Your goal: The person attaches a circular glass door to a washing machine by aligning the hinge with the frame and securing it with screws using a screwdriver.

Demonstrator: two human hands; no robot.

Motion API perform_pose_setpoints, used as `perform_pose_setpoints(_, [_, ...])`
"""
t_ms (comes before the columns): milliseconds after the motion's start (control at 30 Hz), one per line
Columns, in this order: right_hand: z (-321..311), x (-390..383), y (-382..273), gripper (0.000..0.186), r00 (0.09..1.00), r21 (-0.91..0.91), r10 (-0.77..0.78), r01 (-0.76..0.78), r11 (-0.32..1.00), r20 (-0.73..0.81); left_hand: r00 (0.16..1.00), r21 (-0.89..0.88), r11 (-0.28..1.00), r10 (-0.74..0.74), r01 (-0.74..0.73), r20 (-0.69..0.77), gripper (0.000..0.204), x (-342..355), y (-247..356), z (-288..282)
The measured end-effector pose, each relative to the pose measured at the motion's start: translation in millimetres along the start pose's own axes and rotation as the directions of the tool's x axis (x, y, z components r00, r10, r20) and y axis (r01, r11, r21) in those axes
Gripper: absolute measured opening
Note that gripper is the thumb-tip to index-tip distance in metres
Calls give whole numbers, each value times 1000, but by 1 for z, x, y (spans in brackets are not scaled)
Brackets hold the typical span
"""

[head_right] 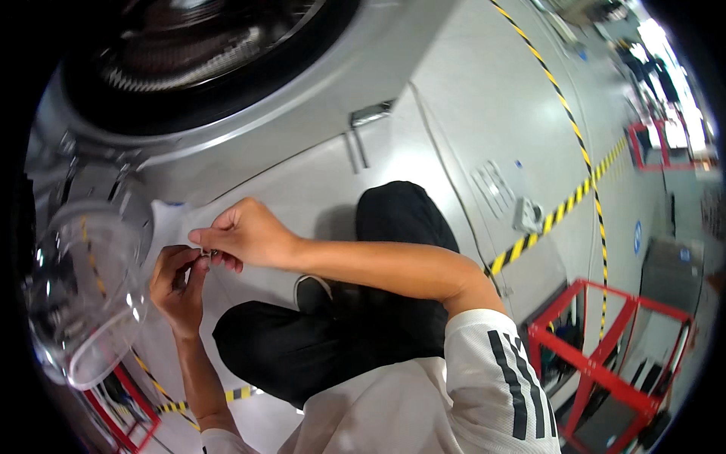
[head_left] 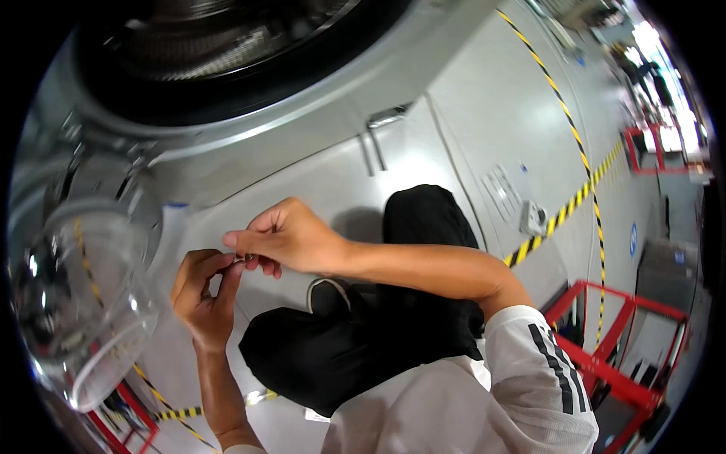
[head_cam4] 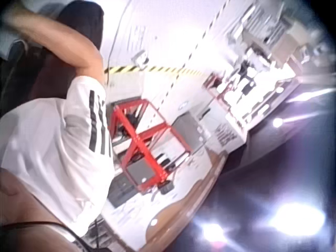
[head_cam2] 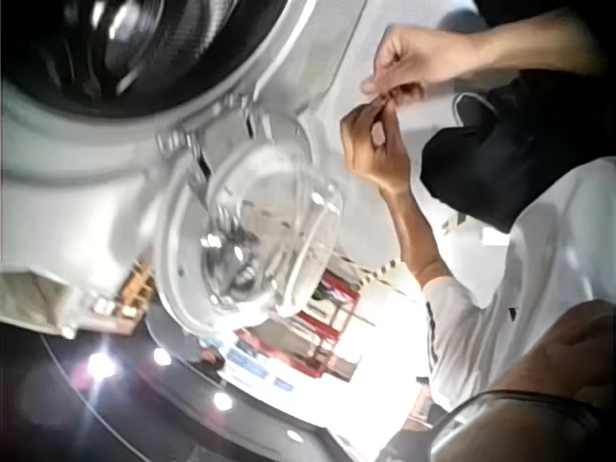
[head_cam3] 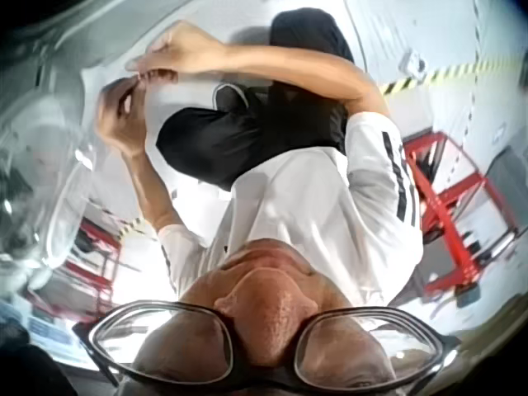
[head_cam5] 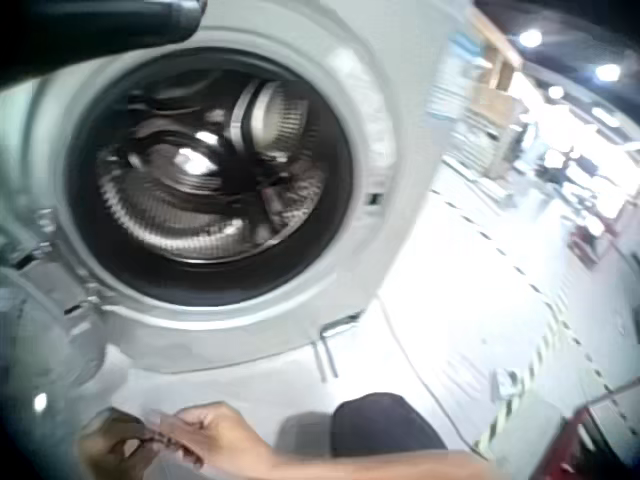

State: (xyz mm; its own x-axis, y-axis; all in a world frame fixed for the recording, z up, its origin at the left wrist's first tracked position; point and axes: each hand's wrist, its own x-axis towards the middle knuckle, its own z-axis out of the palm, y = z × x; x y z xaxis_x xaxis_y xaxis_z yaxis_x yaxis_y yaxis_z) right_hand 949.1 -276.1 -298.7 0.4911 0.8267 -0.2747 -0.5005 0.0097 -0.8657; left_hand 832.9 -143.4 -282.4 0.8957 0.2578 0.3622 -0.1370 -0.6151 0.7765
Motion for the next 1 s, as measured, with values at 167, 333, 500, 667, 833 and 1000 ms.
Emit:
perform_pose_setpoints(167, [-54, -43, -16, 36, 966, 179, 47, 0, 984, -253, 954, -83, 994, -47, 74, 296, 20, 59, 19, 62])
perform_pose_setpoints(333, [-117, -119, -49, 42, 854, 153, 6, 86, 984, -521, 854, -130, 981, 191, -145, 484, 18, 110, 82, 154])
perform_pose_setpoints(500, [-154, -221, -76, 52, 697, 323, 97, 200, 925, -711, 644, -92, 958, 252, -271, 722, 15, 122, 191, 230])
perform_pose_setpoints(667, [-116, -341, -142, 45, 558, 334, 112, 313, 889, -822, 458, -320, 889, 446, -328, 769, 16, 123, 314, 238])
perform_pose_setpoints(833, [-46, -449, -221, 41, 375, 257, 103, 386, 886, -921, 321, -333, 943, 311, 14, 895, 8, 133, 437, 202])
perform_pose_setpoints(1000, [-6, -614, -288, 33, -158, -121, -153, -191, 974, -976, 4, 112, 712, -159, 693, 987, 6, 135, 538, 139])
